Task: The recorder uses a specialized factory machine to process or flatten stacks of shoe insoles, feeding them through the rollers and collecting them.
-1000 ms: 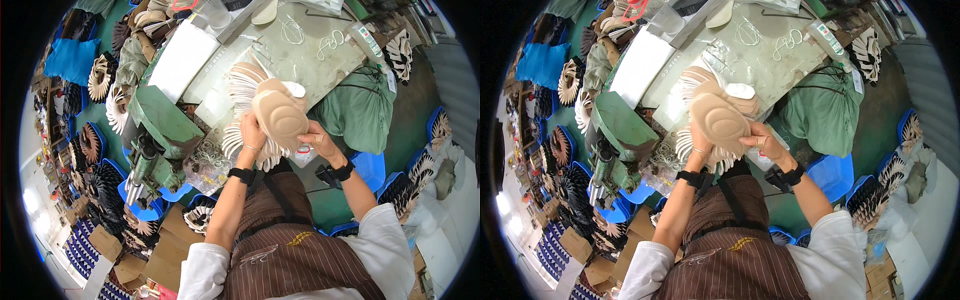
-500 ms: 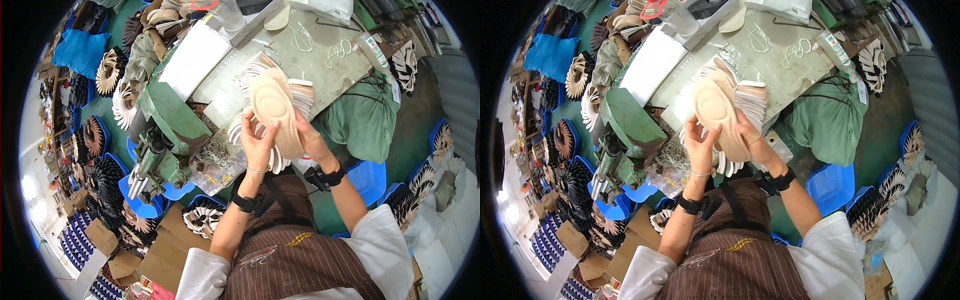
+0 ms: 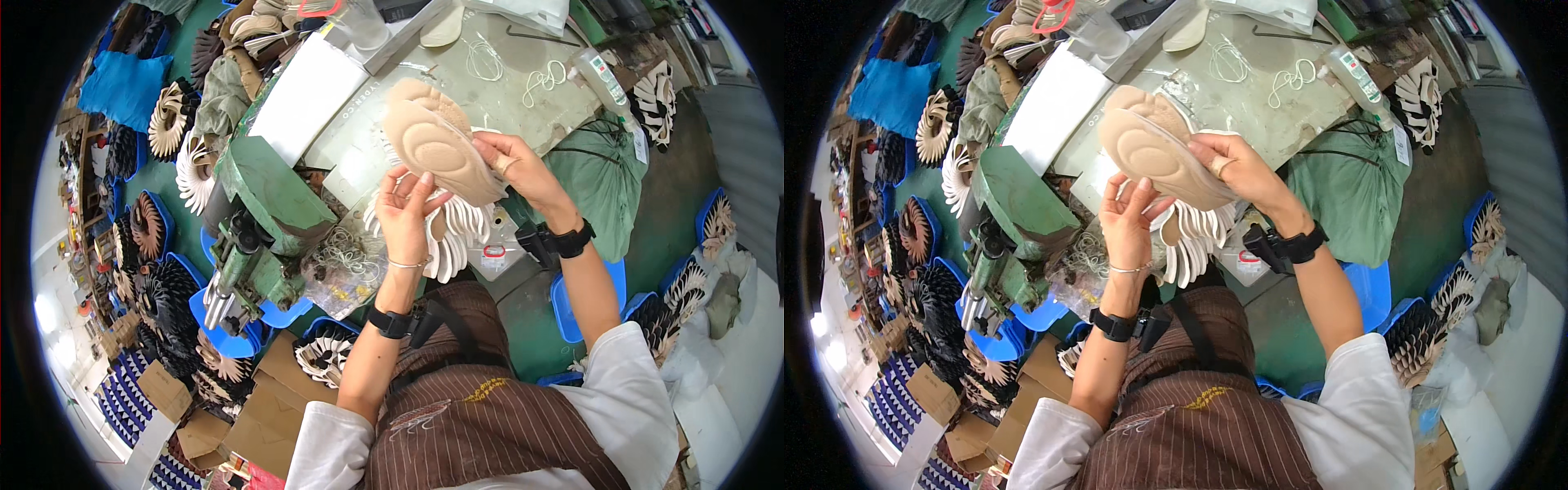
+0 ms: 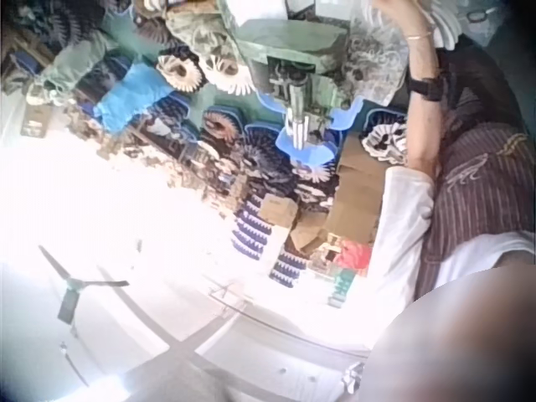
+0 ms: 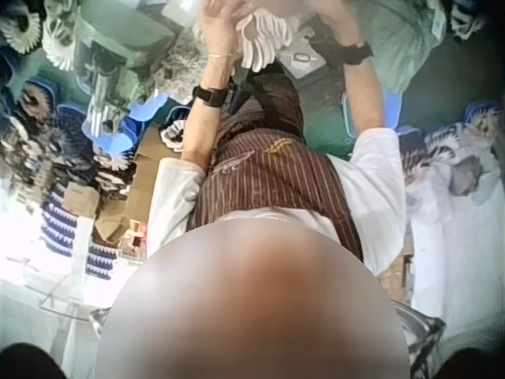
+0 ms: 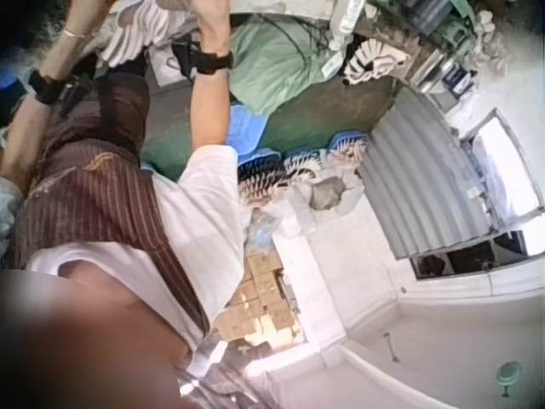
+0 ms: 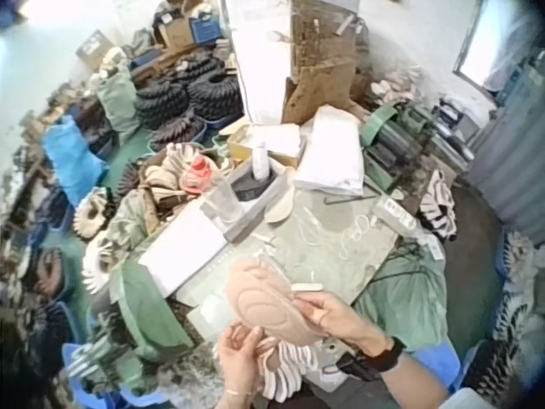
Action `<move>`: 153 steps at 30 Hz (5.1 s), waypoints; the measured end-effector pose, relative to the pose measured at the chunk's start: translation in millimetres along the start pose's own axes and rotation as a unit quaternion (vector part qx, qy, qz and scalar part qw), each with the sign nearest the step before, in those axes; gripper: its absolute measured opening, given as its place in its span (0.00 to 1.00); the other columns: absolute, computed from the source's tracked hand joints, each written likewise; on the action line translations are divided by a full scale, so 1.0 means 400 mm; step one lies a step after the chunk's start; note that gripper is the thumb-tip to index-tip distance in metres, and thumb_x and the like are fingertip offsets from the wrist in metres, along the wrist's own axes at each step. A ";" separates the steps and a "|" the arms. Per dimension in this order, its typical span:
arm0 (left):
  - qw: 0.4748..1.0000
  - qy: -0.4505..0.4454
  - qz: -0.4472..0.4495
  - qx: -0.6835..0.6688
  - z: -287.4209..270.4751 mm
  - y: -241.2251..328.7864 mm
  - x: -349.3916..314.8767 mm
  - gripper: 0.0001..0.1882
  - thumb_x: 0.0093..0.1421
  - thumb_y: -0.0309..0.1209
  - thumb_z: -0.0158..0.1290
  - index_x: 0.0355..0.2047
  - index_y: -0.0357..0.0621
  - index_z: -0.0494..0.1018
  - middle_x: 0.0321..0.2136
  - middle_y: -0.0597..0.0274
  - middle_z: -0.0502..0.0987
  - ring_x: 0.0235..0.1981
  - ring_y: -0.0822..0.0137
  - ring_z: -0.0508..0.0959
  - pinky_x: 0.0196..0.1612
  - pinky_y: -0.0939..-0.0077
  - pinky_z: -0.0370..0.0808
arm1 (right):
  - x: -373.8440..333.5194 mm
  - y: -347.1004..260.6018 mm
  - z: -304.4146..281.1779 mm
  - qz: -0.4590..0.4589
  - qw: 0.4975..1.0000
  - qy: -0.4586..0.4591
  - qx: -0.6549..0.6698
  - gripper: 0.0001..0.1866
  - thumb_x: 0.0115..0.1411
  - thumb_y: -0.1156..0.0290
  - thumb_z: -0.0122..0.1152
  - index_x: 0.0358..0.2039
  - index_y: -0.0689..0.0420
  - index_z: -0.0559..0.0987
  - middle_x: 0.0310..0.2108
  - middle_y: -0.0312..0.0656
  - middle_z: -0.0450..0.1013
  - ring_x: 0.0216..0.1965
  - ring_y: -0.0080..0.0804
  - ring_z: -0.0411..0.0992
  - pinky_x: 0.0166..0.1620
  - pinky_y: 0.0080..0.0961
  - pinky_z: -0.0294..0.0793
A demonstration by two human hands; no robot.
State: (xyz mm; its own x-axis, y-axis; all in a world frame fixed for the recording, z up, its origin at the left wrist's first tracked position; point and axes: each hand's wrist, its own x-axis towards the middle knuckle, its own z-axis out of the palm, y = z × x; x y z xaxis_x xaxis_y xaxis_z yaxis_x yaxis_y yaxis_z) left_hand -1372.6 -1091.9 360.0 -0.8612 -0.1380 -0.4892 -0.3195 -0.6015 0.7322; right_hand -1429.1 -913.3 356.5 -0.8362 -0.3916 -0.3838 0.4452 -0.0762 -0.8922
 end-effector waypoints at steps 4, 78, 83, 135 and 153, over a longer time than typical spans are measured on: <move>1.000 -0.018 0.004 0.005 0.011 0.008 0.020 0.11 0.59 0.21 0.50 0.41 0.39 0.63 0.37 0.52 0.76 0.35 0.66 0.79 0.37 0.70 0.82 | 0.011 0.047 -0.035 -0.008 0.997 0.079 0.011 0.17 0.64 0.66 0.52 0.47 0.67 0.72 0.40 0.35 0.73 0.41 0.19 0.68 0.45 0.16 0.67; 0.535 -0.127 0.129 0.825 -0.161 -0.150 0.025 0.31 0.57 0.56 0.45 0.34 0.35 0.78 0.34 0.51 0.74 0.40 0.57 0.67 0.41 0.62 0.59 | 0.202 0.190 0.104 -0.019 0.786 0.009 -0.617 0.56 0.36 0.55 0.74 0.62 0.63 0.53 0.52 0.53 0.62 0.53 0.48 0.64 0.53 0.40 0.63; 0.536 -0.101 0.111 0.831 -0.174 -0.174 0.017 0.30 0.58 0.55 0.44 0.42 0.38 0.75 0.40 0.49 0.73 0.45 0.55 0.68 0.48 0.56 0.60 | 0.227 0.211 0.113 -0.129 0.723 0.021 -0.678 0.62 0.32 0.53 0.75 0.63 0.62 0.49 0.53 0.56 0.60 0.54 0.49 0.61 0.55 0.43 0.60; 0.431 -0.155 0.025 0.888 -0.177 -0.190 -0.006 0.21 0.60 0.41 0.42 0.49 0.47 0.74 0.53 0.53 0.69 0.56 0.46 0.61 0.56 0.39 0.51 | 0.236 0.139 -0.075 -0.334 0.845 0.075 -0.410 0.34 0.48 0.81 0.53 0.60 0.61 0.61 0.59 0.45 0.59 0.59 0.39 0.58 0.61 0.34 0.56; 0.450 -0.104 0.177 0.869 -0.225 -0.283 0.034 0.24 0.62 0.43 0.38 0.56 0.47 0.61 0.42 0.58 0.73 0.46 0.57 0.69 0.52 0.37 0.54 | -0.095 0.179 0.075 0.060 0.961 0.120 0.241 0.29 0.49 0.69 0.65 0.52 0.60 0.67 0.47 0.40 0.69 0.48 0.33 0.69 0.51 0.29 0.69</move>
State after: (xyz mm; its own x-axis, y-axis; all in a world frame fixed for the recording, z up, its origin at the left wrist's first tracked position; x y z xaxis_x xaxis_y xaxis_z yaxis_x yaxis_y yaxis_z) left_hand -1312.5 -1096.3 227.8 -0.9403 0.2031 -0.2733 0.1821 0.9781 0.1003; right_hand -1356.0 -931.2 314.4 -0.7932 -0.2050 -0.5735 0.5916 -0.4829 -0.6456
